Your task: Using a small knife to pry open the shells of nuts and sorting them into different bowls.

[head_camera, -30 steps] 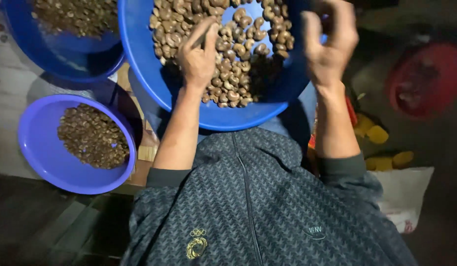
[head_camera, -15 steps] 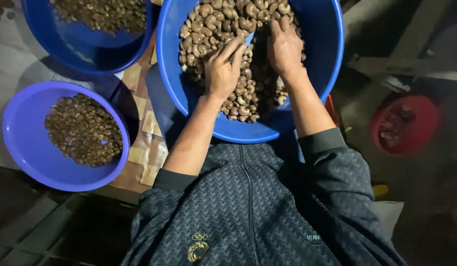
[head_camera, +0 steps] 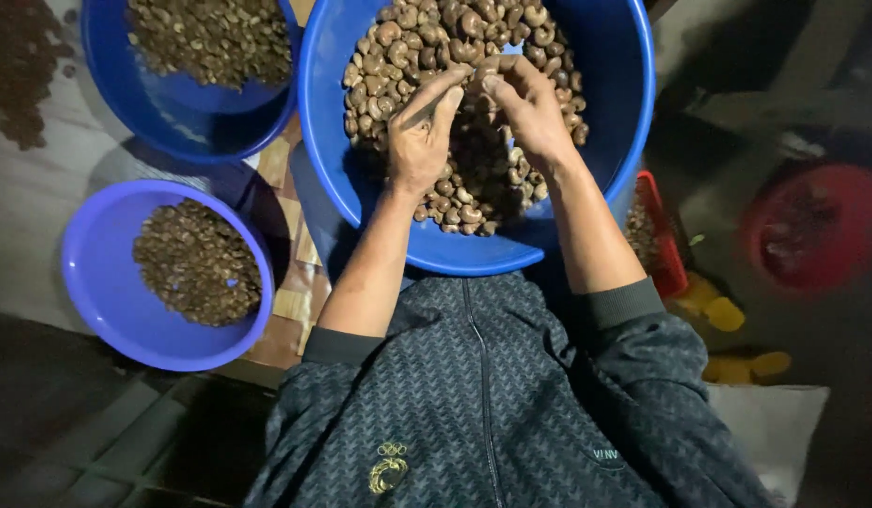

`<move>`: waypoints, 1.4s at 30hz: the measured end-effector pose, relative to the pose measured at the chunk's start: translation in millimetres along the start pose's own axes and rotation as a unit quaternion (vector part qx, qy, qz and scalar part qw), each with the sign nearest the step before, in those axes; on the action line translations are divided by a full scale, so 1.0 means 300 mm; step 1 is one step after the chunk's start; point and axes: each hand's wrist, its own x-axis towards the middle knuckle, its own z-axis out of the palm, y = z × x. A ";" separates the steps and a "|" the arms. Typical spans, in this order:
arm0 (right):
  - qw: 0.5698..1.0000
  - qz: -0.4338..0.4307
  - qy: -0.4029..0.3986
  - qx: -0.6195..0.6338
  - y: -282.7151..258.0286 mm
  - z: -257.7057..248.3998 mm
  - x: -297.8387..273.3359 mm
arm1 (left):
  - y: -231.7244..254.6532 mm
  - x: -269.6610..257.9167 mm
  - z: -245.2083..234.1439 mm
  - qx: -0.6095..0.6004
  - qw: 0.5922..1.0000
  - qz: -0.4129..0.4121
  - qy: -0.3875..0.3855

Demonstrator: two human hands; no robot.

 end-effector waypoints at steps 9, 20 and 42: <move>0.996 -0.048 -0.069 0.020 0.004 -0.005 -0.042 | -0.024 -0.005 0.007 0.011 0.999 -0.002 -0.050; 0.995 -0.060 -0.079 -0.006 -0.009 -0.008 -0.049 | -0.027 0.007 -0.008 -0.081 0.994 -0.023 -0.070; 0.997 -0.019 -0.064 0.045 0.047 -0.007 -0.047 | -0.042 -0.012 -0.008 -0.074 0.995 -0.049 -0.039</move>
